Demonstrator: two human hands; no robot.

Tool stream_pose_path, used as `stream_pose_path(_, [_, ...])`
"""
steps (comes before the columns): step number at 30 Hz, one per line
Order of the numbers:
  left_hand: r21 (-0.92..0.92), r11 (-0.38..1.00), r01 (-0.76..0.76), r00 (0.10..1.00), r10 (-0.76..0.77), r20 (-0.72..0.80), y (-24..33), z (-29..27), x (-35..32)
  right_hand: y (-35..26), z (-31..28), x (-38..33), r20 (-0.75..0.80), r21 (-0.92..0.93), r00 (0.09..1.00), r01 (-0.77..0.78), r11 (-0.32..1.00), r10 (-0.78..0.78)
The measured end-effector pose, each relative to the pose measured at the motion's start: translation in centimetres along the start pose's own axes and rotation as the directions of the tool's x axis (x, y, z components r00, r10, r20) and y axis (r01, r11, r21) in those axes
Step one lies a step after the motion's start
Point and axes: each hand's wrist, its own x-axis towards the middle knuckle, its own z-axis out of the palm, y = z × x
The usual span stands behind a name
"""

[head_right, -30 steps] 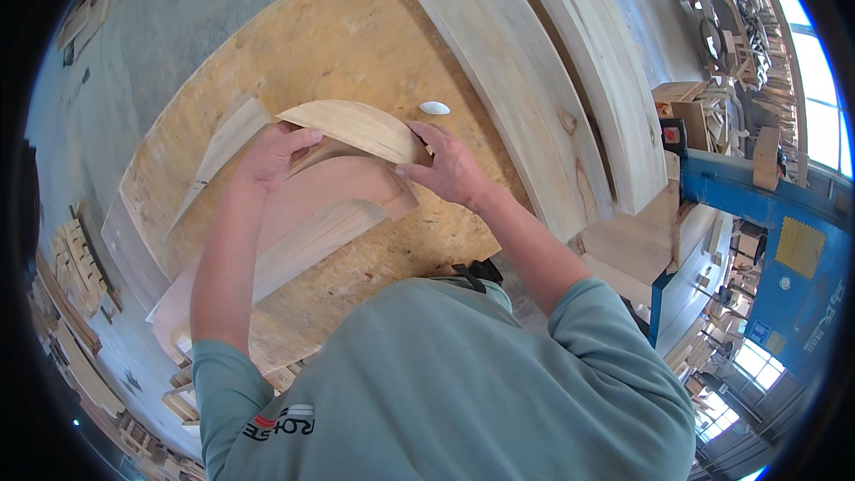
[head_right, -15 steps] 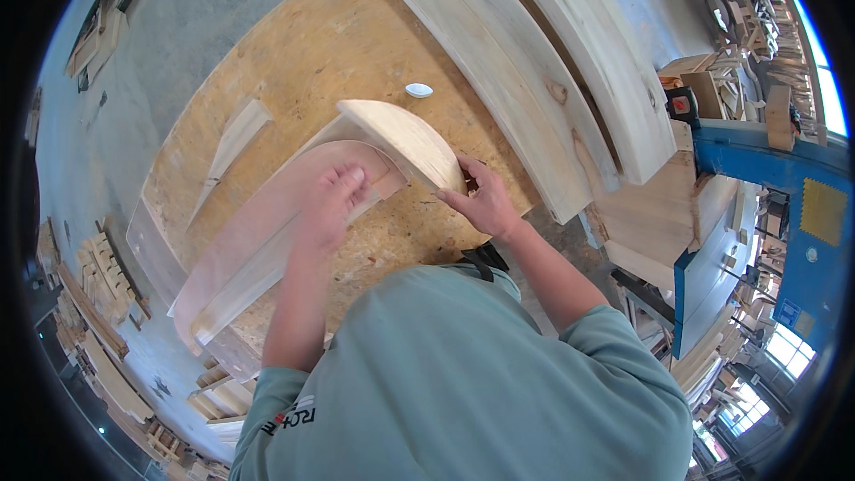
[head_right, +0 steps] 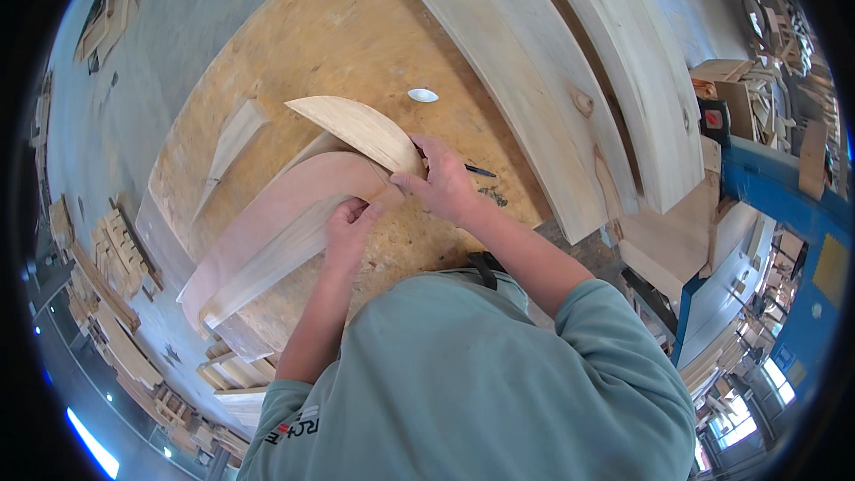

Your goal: The person joins wood components by applying glue from a bottle to a curved wooden piece, fitting a smaller wooden segment against it, and then marking the alignment with a pen.

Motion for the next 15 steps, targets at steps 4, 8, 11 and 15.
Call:
stream_pose_path(4, [-0.008,1.000,0.030,0.999,-0.030,0.018,0.0,0.1,0.1,0.5,0.7,0.5,-0.001,-0.008,1.000,0.024,1.000,-0.024])
stream_pose_path(8, [0.036,0.997,0.070,0.997,-0.071,0.040,0.6,0.0,0.0,1.2,0.5,1.0,0.068,0.109,0.998,0.008,0.994,-0.015])
stream_pose_path(11, [0.098,0.988,0.117,0.991,-0.122,0.055,2.0,0.1,-0.1,1.0,0.0,1.5,0.134,0.210,0.991,-0.033,0.977,0.005])
stream_pose_path(15, [0.125,0.983,0.133,0.990,-0.138,0.036,2.1,0.0,-0.1,1.7,0.0,1.9,0.207,0.472,0.976,-0.156,0.868,0.064])
